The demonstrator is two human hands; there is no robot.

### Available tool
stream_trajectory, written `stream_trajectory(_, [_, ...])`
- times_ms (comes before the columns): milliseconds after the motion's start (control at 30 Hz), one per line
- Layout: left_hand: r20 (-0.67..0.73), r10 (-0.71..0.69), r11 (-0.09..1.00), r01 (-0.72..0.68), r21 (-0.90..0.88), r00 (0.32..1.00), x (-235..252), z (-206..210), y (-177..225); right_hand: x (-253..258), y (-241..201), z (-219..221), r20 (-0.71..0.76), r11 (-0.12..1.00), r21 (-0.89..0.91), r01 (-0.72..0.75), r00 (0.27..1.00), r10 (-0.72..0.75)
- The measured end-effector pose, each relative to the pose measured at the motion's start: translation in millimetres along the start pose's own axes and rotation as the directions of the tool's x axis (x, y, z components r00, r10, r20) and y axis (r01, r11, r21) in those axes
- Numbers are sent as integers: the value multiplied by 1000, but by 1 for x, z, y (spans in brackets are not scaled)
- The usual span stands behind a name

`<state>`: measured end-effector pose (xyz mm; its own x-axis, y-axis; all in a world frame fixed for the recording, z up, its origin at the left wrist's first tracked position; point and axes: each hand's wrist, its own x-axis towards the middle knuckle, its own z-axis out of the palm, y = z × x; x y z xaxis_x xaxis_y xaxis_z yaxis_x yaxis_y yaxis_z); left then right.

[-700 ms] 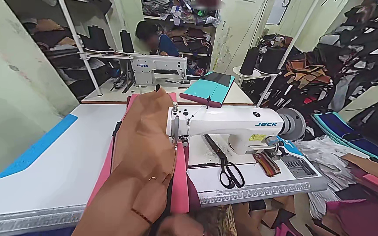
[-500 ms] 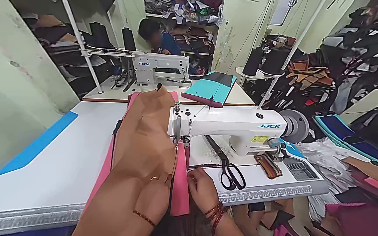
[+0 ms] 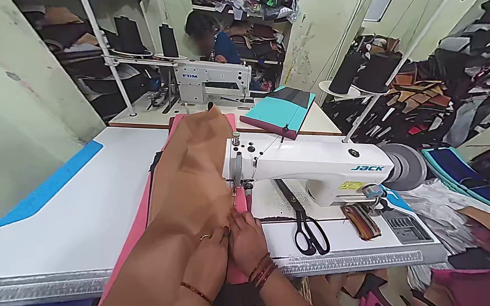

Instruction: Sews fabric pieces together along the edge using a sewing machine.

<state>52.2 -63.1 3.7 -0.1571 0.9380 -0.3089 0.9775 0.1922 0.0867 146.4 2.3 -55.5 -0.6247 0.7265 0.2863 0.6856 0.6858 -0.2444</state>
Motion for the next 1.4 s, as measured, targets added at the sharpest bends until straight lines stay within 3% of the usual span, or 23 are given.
stream_trajectory(267, [132,-15,998,23,-64,991,25,-21,1,31,6,-17,243,998,-9,-60,968,60])
stream_trajectory(400, [147,-26,996,39,-86,989,36,-29,2,39,17,-12,208,996,54,-74,976,61])
stream_trajectory(500, [143,-34,995,47,-88,989,44,-30,3,30,24,-5,17,983,179,-48,999,46])
stream_trajectory(867, [164,-66,991,84,-105,984,72,-38,10,44,23,-17,271,970,60,-234,939,210])
stream_trajectory(1033, [99,-99,991,108,-84,990,78,-39,14,59,26,-17,376,948,89,-306,892,252])
stream_trajectory(1167, [43,-112,989,116,-91,993,81,-37,17,62,29,-15,357,950,89,-298,900,249])
stream_trajectory(1267, [-148,-49,996,38,-78,988,77,-18,8,58,30,-16,348,950,96,-298,904,248])
stream_trajectory(1400, [-256,38,999,-38,5,966,32,-7,2,15,20,-14,274,956,199,-214,949,156])
